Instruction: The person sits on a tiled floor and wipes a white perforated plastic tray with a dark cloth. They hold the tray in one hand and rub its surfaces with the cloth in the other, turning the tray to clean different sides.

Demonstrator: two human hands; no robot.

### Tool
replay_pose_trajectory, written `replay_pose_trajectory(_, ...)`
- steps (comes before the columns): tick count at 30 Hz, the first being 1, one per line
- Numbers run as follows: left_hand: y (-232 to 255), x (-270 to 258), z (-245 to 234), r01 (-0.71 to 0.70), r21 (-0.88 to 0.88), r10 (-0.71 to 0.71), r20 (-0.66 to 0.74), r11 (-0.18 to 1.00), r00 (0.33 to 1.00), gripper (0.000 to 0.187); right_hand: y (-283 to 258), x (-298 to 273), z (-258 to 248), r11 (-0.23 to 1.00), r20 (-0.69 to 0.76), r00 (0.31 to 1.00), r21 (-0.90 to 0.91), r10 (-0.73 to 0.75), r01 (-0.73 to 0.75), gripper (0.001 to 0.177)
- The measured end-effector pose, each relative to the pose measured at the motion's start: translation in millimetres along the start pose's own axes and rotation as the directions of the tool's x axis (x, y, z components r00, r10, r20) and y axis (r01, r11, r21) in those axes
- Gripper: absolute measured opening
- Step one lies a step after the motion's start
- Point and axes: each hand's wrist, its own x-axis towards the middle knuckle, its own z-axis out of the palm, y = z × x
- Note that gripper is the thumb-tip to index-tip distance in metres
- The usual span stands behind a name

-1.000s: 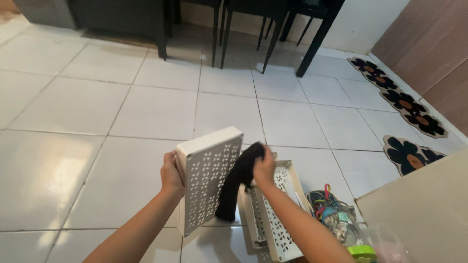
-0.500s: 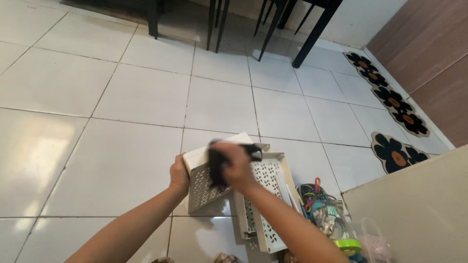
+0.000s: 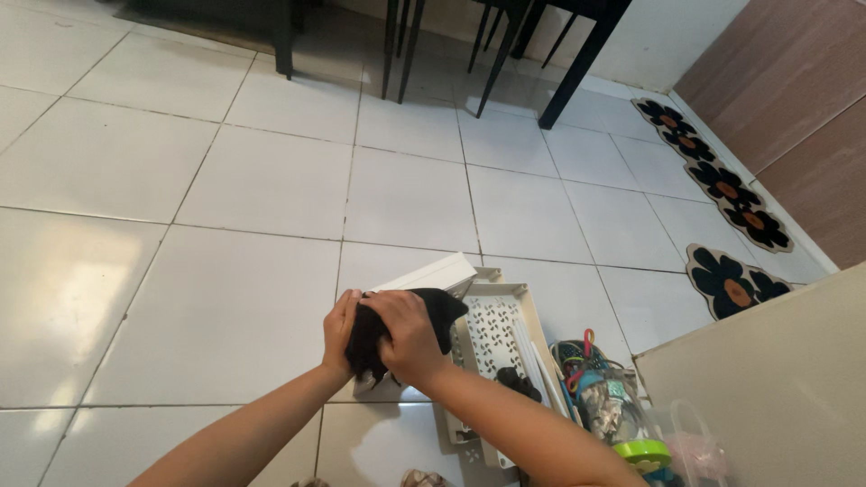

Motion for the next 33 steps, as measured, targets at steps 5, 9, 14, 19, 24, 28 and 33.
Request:
replay_pose_trajectory(5,1.2,-1.2,-8.8,0.012,0.216,-0.004,-0.034,0.976,0.999,0.042,49.1,0.9,-7.0,0.971,-0.027,0.999,-0.235,0.031,-0.036,0.048)
replay_pose_trajectory(9,6.1,-1.9,-12.3,0.071,0.225,-0.070,-0.013,0.972,0.997,0.021,102.2,17.0,-35.2,0.895,-0.133,0.955,-0.335,0.264,-0.294,0.047)
replay_pose_trajectory(14,14.6,-29.9,-8.6,-0.140,0.412,0.067,0.188,0.900,0.980,0.037,75.7,15.7,-27.6,0.911,-0.086,0.957,-0.292,0.278,-0.291,0.052)
replay_pose_trajectory(19,18.4,-42.3,-6.1,-0.440,0.466,0.341,0.283,0.768,0.896,0.041,-2.8,2.9,-5.9,0.999,0.052,0.999,-0.040,0.009,-0.006,0.043)
replay_pose_trajectory(24,22.9,-40.6,6.9,0.054,0.505,-0.123,0.105,0.862,0.987,0.040,5.4,9.4,-11.0,0.996,0.047,0.999,-0.084,0.024,-0.020,0.028)
replay_pose_trajectory(28,34.0,-45.8,11.0,-0.106,0.474,0.012,0.198,0.874,0.980,0.039,71.1,17.3,-33.7,0.942,-0.086,0.979,-0.268,0.185,-0.202,0.025)
replay_pose_trajectory(33,33.3,-44.0,8.8,-0.162,0.509,0.052,0.222,0.845,0.974,0.040,97.0,11.8,-53.5,0.891,-0.179,0.949,-0.335,0.259,-0.306,0.034)
